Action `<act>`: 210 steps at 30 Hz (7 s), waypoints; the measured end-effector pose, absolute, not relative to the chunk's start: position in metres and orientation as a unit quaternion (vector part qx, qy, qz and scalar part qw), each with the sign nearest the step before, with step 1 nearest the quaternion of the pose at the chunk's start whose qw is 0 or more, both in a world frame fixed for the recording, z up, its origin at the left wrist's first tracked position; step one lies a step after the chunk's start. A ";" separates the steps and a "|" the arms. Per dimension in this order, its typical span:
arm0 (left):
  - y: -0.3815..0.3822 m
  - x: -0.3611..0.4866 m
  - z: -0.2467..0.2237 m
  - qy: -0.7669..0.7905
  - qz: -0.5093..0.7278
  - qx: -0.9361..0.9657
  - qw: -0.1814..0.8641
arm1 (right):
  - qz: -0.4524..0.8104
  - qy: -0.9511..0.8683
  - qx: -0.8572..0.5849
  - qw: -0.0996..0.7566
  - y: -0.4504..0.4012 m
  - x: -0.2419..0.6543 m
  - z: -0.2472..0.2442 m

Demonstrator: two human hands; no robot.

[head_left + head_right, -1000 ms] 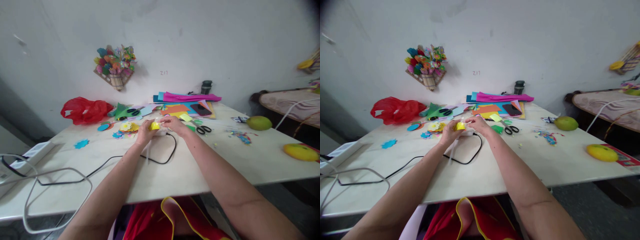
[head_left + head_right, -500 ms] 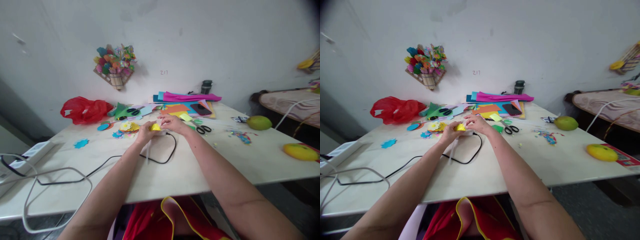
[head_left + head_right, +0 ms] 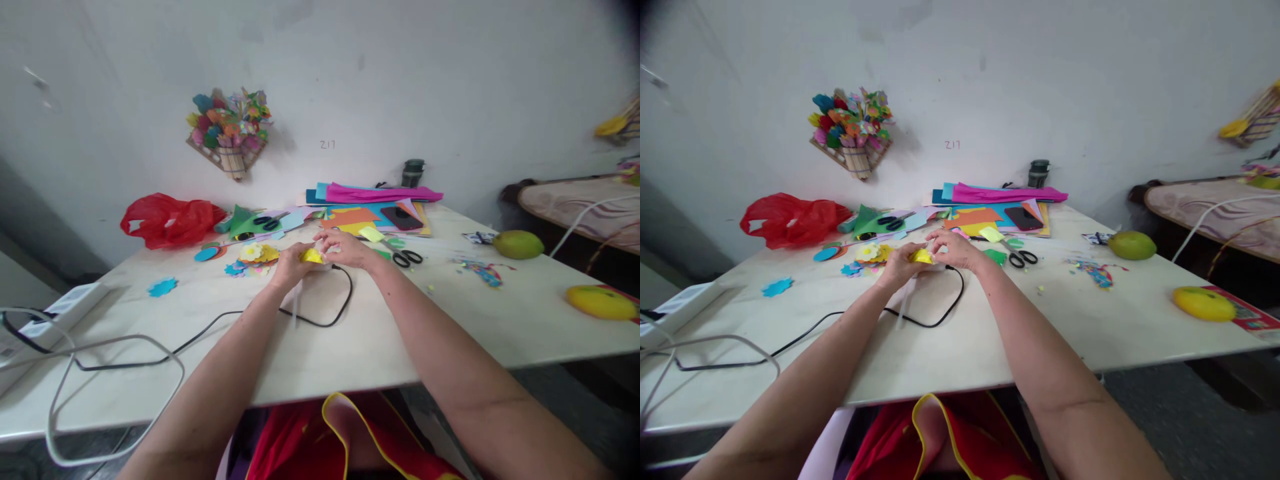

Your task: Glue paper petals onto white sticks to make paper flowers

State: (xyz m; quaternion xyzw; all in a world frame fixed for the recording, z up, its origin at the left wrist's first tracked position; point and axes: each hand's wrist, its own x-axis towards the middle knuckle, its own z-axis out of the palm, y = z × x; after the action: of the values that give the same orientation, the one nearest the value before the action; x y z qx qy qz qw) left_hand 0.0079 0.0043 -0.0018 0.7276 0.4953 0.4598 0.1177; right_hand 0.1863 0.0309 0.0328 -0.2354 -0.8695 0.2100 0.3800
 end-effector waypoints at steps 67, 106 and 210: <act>0.007 0.008 0.000 0.561 0.485 0.645 0.183 | 0.522 -0.768 -0.224 0.295 0.027 0.198 0.038; -0.004 0.012 0.005 0.440 0.553 0.608 0.362 | 0.599 -0.626 -0.255 0.429 0.048 0.200 0.019; -0.002 0.007 -0.008 0.544 0.488 0.683 0.028 | 0.329 -0.664 -0.500 0.448 0.057 0.194 0.008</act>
State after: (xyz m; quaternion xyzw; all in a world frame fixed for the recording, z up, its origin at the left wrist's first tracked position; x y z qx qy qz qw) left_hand 0.0068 -0.0023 -0.0077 0.6827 0.5435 0.4876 0.0275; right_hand 0.1944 0.0572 0.0082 -0.4999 -0.6639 0.3295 0.4481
